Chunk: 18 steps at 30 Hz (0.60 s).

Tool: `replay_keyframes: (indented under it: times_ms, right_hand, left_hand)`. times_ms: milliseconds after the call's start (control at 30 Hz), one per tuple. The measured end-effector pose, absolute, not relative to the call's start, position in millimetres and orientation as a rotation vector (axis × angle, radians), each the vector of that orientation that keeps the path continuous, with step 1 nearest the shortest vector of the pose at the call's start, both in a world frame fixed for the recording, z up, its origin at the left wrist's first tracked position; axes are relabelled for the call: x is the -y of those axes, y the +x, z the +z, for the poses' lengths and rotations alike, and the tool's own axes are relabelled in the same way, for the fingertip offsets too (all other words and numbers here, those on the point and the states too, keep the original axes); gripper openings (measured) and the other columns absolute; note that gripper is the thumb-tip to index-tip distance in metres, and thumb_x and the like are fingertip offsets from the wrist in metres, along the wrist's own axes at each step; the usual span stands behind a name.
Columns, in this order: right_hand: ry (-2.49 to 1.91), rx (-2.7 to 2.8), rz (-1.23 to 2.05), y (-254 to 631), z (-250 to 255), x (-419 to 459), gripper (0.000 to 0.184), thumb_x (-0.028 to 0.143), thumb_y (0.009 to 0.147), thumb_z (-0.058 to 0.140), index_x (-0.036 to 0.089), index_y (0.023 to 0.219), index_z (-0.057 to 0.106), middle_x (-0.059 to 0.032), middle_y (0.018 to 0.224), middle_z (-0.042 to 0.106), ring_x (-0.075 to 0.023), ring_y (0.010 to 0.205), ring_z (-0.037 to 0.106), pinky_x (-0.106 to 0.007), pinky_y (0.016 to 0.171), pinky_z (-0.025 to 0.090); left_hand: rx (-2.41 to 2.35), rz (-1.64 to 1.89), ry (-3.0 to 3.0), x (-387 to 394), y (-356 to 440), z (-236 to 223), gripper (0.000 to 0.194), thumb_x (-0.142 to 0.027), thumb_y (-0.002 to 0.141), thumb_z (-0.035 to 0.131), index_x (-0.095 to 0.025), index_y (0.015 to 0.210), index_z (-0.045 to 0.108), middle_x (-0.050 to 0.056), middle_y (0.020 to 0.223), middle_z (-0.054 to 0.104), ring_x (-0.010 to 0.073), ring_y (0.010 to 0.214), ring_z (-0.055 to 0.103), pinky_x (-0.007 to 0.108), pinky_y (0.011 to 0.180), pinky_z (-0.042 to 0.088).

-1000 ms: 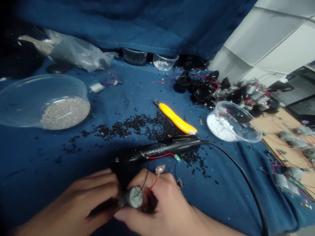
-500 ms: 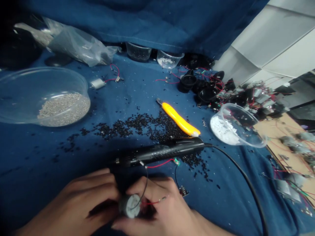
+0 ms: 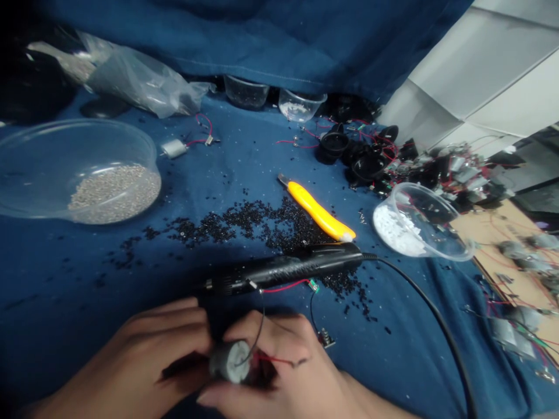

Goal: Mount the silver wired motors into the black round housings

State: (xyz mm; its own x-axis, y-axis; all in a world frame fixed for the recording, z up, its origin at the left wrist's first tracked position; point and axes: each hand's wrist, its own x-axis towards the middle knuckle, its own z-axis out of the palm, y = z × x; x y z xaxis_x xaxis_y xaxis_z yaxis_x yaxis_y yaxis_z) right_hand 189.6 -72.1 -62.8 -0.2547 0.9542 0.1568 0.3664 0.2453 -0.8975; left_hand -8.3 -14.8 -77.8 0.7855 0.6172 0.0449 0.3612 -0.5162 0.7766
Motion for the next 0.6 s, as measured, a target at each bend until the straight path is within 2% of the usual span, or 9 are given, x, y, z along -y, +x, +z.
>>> replay_keyframes:
  times_ms: [100, 167, 233, 367, 500, 600]
  right_hand:
    - [-1.246, 1.851, 1.003, 192.7, -54.1, 70.0, 0.015, 0.014, 0.08, 0.072, 0.017, 0.094, 0.066, 0.0029, 0.079, 0.068, -0.0067, 0.064, 0.06, -0.012, 0.064, 0.048]
    - [-1.213, 1.882, 1.005, 194.3, -52.2, 70.0, 0.011, 0.012, 0.082, 0.069, 0.018, 0.091, 0.066, 0.0017, 0.085, 0.07, -0.0067, 0.064, 0.061, -0.013, 0.063, 0.049]
    - [-1.163, 1.915, 0.999, 194.9, -53.8, 70.8, 0.006, 0.018, 0.088, 0.07, 0.018, 0.091, 0.065, 0.0012, 0.086, 0.07, -0.0065, 0.062, 0.061, -0.013, 0.062, 0.049]
    - [-1.108, 1.941, 0.86, 193.6, -60.0, 72.1, 0.021, 0.034, 0.093, 0.072, 0.016, 0.101, 0.064, 0.0016, 0.079, 0.068, -0.0071, 0.064, 0.062, -0.015, 0.062, 0.047]
    - [-1.154, 1.924, 0.786, 192.8, -62.3, 73.0, 0.023, 0.037, 0.091, 0.072, 0.016, 0.092, 0.063, 0.0046, 0.068, 0.061, -0.0059, 0.055, 0.054, -0.017, 0.053, 0.041]
    - [-1.203, 1.931, 0.829, 192.7, -62.5, 73.2, 0.025, 0.039, 0.093, 0.07, 0.016, 0.088, 0.063, 0.004, 0.068, 0.061, -0.0062, 0.056, 0.053, -0.018, 0.052, 0.039]
  left_hand:
    - [-0.72, 0.466, 2.143, 13.7, -7.3, -76.2, 0.033, 0.006, 0.071, 0.075, -0.019, 0.065, 0.053, -0.008, 0.067, 0.059, 0.0104, 0.066, 0.057, 0.02, 0.059, 0.041]
    - [-0.726, 0.47, 2.134, 13.4, -6.5, -75.2, 0.034, 0.006, 0.071, 0.075, -0.019, 0.064, 0.052, -0.009, 0.065, 0.057, 0.0103, 0.065, 0.056, 0.02, 0.058, 0.04]
    - [-0.733, 0.452, 2.125, 13.5, -6.5, -75.0, 0.034, 0.006, 0.07, 0.076, -0.019, 0.064, 0.054, -0.008, 0.066, 0.058, 0.0107, 0.065, 0.056, 0.02, 0.057, 0.04]
    - [-0.728, 0.42, 2.108, 14.0, -7.3, -77.1, 0.031, 0.005, 0.069, 0.079, -0.019, 0.067, 0.059, -0.007, 0.07, 0.064, 0.0118, 0.068, 0.059, 0.02, 0.062, 0.042]
    - [-0.722, 0.433, 2.091, 13.2, -6.9, -76.9, 0.031, 0.006, 0.069, 0.078, -0.021, 0.072, 0.063, -0.007, 0.074, 0.066, 0.0125, 0.072, 0.061, 0.02, 0.064, 0.044]
    - [-0.708, 0.452, 2.087, 12.1, -6.5, -76.1, 0.029, 0.004, 0.072, 0.077, -0.022, 0.073, 0.063, -0.008, 0.075, 0.067, 0.0121, 0.071, 0.061, 0.02, 0.062, 0.044]
